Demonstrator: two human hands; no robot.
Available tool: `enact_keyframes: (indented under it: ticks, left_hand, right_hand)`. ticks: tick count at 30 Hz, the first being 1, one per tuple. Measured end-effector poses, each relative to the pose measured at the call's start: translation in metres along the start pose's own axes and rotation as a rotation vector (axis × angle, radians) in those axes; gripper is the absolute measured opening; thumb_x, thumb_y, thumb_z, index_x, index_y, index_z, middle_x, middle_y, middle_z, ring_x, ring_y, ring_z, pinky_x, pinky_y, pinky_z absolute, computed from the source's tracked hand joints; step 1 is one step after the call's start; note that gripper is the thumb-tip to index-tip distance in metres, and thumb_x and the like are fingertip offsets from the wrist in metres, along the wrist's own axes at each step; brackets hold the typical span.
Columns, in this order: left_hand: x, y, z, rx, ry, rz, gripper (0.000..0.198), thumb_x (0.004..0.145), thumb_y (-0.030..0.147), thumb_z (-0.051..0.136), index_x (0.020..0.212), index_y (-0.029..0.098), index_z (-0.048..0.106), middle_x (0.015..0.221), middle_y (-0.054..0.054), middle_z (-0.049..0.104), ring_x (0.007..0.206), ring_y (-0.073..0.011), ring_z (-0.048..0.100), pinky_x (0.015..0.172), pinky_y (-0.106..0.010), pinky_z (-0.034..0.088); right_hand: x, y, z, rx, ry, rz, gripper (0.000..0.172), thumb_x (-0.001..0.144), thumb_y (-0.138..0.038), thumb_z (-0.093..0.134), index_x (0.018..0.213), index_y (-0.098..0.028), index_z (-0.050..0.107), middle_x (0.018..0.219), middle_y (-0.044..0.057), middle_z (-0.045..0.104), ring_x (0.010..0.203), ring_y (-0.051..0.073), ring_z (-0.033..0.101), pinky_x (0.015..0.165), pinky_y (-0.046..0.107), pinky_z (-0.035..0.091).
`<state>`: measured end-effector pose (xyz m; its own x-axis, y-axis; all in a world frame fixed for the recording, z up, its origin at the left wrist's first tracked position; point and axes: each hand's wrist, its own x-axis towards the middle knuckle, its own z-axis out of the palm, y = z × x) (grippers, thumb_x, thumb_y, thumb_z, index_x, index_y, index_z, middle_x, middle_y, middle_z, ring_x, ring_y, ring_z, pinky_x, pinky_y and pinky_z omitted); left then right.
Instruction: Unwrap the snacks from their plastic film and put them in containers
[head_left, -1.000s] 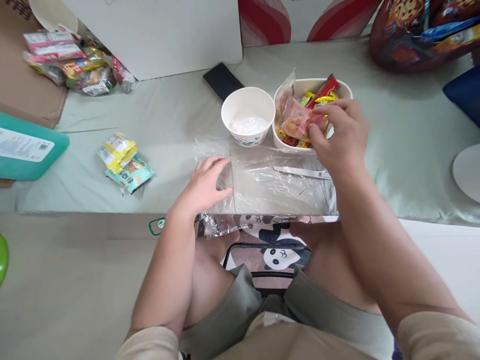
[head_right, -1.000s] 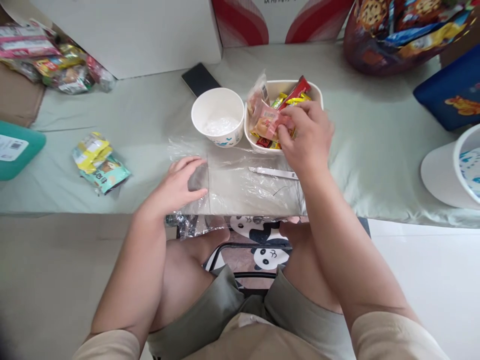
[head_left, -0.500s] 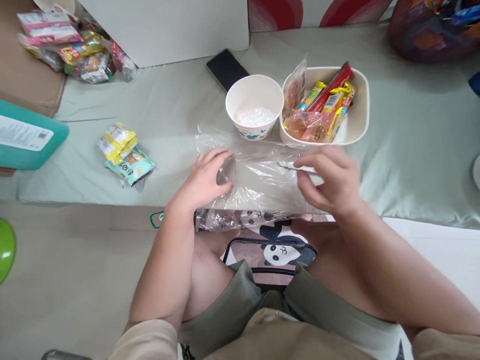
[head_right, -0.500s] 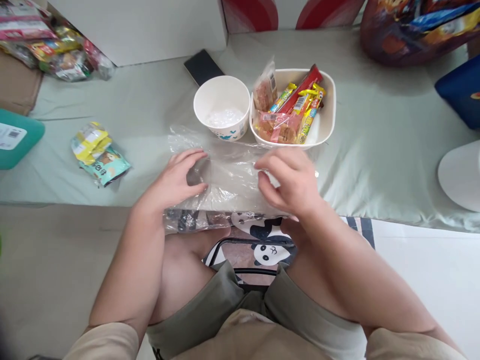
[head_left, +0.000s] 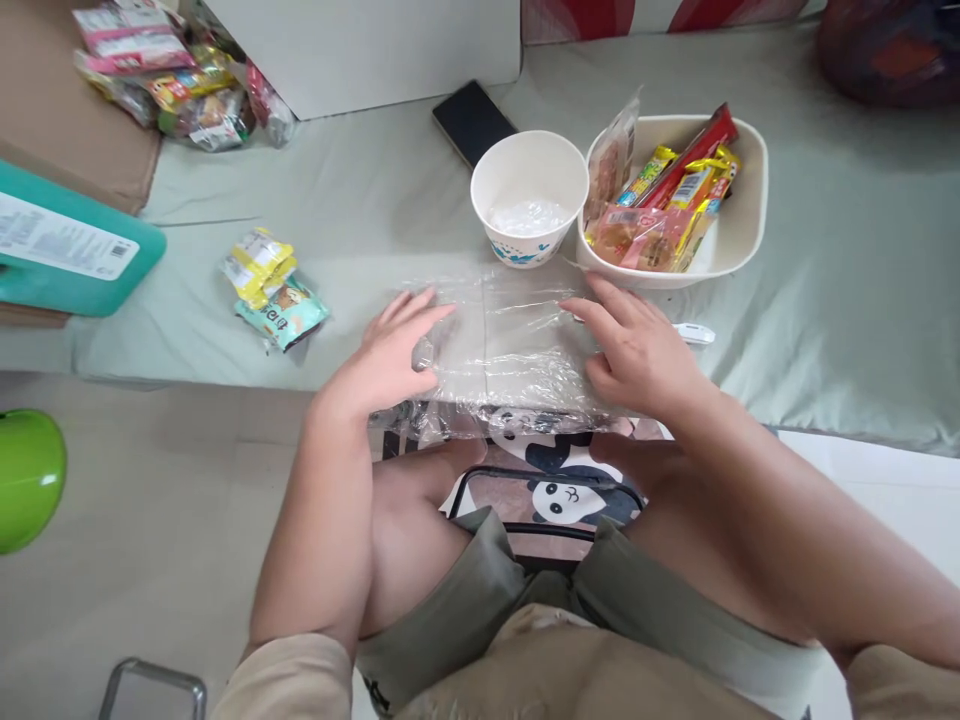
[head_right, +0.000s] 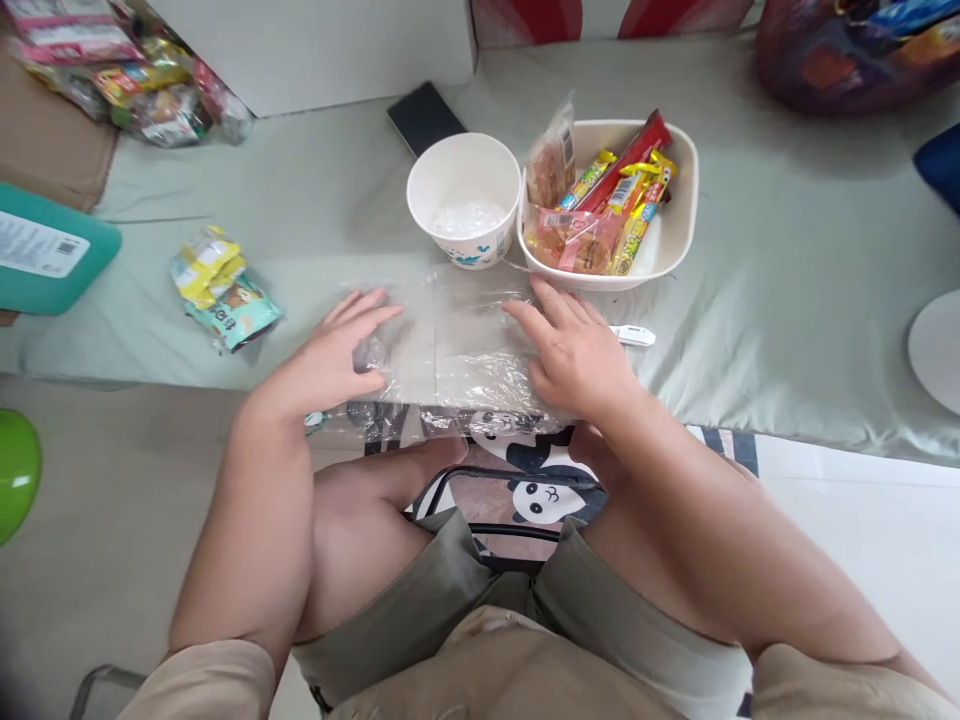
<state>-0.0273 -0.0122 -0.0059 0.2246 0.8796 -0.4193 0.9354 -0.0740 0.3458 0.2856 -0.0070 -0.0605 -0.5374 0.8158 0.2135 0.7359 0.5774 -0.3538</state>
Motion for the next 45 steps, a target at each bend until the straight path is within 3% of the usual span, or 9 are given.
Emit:
enact_keyframes:
  ticks: [6, 11, 15, 20, 24, 29, 32, 38, 45]
  left_hand:
    - [-0.028, -0.024, -0.002, -0.142, 0.172, 0.034, 0.058, 0.083, 0.013, 0.055, 0.138, 0.029, 0.066, 0.170, 0.000, 0.041, 0.163, -0.0303, 0.027, 0.134, -0.054, 0.027]
    - [-0.036, -0.043, 0.008, -0.071, 0.126, 0.021, 0.065, 0.083, 0.013, 0.060, 0.145, 0.033, 0.064, 0.177, 0.004, 0.023, 0.166, -0.0395, 0.013, 0.135, -0.062, 0.018]
    - [-0.036, -0.041, 0.012, -0.070, 0.107, 0.055, 0.058, 0.087, 0.018, 0.066, 0.143, 0.035, 0.066, 0.180, 0.003, 0.014, 0.167, -0.0382, 0.009, 0.134, -0.063, 0.018]
    - [-0.035, -0.030, 0.008, -0.165, 0.097, 0.077, 0.024, 0.093, 0.030, 0.065, 0.109, 0.029, 0.083, 0.176, 0.001, 0.027, 0.164, -0.0355, 0.023, 0.133, -0.057, 0.025]
    - [-0.036, -0.027, 0.005, -0.250, 0.109, 0.055, 0.027, 0.092, 0.035, 0.068, 0.115, 0.027, 0.081, 0.173, -0.004, 0.034, 0.160, -0.0310, 0.035, 0.132, -0.055, 0.029]
    - [-0.036, -0.023, 0.004, -0.342, 0.125, 0.124, 0.033, 0.083, 0.039, 0.076, 0.115, 0.030, 0.081, 0.178, 0.000, 0.023, 0.165, -0.0319, 0.024, 0.134, -0.055, 0.022]
    - [-0.033, -0.022, 0.004, -0.385, 0.101, 0.173, 0.027, 0.089, 0.043, 0.067, 0.103, 0.026, 0.083, 0.172, -0.004, 0.037, 0.158, -0.0332, 0.039, 0.130, -0.054, 0.032]
    - [-0.028, -0.018, 0.004, -0.366, 0.079, 0.186, 0.056, 0.080, 0.041, 0.073, 0.133, 0.025, 0.071, 0.153, -0.009, 0.060, 0.144, -0.0304, 0.054, 0.123, -0.048, 0.044]
    - [-0.024, -0.008, 0.009, -0.329, 0.068, 0.139, 0.069, 0.076, 0.035, 0.078, 0.143, 0.029, 0.064, 0.176, -0.007, 0.022, 0.153, -0.0331, 0.044, 0.124, -0.048, 0.044]
  right_hand:
    - [-0.009, 0.009, -0.015, 0.090, 0.124, -0.170, 0.062, 0.073, 0.001, 0.048, 0.125, -0.028, 0.065, 0.138, 0.009, 0.070, 0.127, 0.030, 0.068, 0.106, 0.052, 0.056]
    - [-0.030, 0.028, -0.018, 0.059, 0.043, -0.209, 0.063, 0.076, 0.002, 0.049, 0.128, -0.030, 0.067, 0.140, 0.006, 0.071, 0.134, 0.032, 0.064, 0.109, 0.058, 0.054]
    - [-0.045, 0.038, -0.019, 0.049, 0.002, -0.220, 0.052, 0.086, -0.010, 0.059, 0.131, -0.033, 0.067, 0.148, 0.006, 0.066, 0.140, 0.036, 0.060, 0.111, 0.063, 0.052]
    - [-0.048, 0.030, -0.023, 0.124, -0.015, -0.250, 0.026, 0.094, -0.032, 0.066, 0.118, -0.035, 0.074, 0.150, 0.006, 0.064, 0.142, 0.039, 0.057, 0.110, 0.066, 0.051]
    - [-0.042, 0.014, -0.027, 0.328, 0.033, -0.242, 0.017, 0.098, -0.033, 0.062, 0.094, -0.029, 0.077, 0.128, 0.007, 0.076, 0.134, 0.033, 0.066, 0.109, 0.059, 0.054]
    - [-0.037, 0.001, -0.033, 0.584, 0.145, 0.041, 0.027, 0.100, -0.047, 0.058, 0.087, -0.029, 0.074, 0.102, 0.006, 0.082, 0.118, 0.030, 0.074, 0.104, 0.054, 0.060]
    - [-0.036, 0.002, -0.034, 0.606, 0.152, 0.188, 0.038, 0.101, -0.057, 0.054, 0.086, -0.029, 0.076, 0.095, 0.006, 0.082, 0.109, 0.030, 0.077, 0.095, 0.051, 0.062]
    - [-0.034, 0.007, -0.029, 0.509, 0.081, 0.194, 0.038, 0.102, -0.054, 0.051, 0.092, -0.029, 0.077, 0.098, 0.005, 0.082, 0.115, 0.031, 0.076, 0.112, 0.061, 0.052]
    - [-0.034, 0.007, -0.028, 0.427, 0.040, 0.082, 0.033, 0.100, -0.045, 0.052, 0.080, -0.025, 0.069, 0.138, 0.007, 0.074, 0.148, 0.040, 0.053, 0.118, 0.075, 0.037]
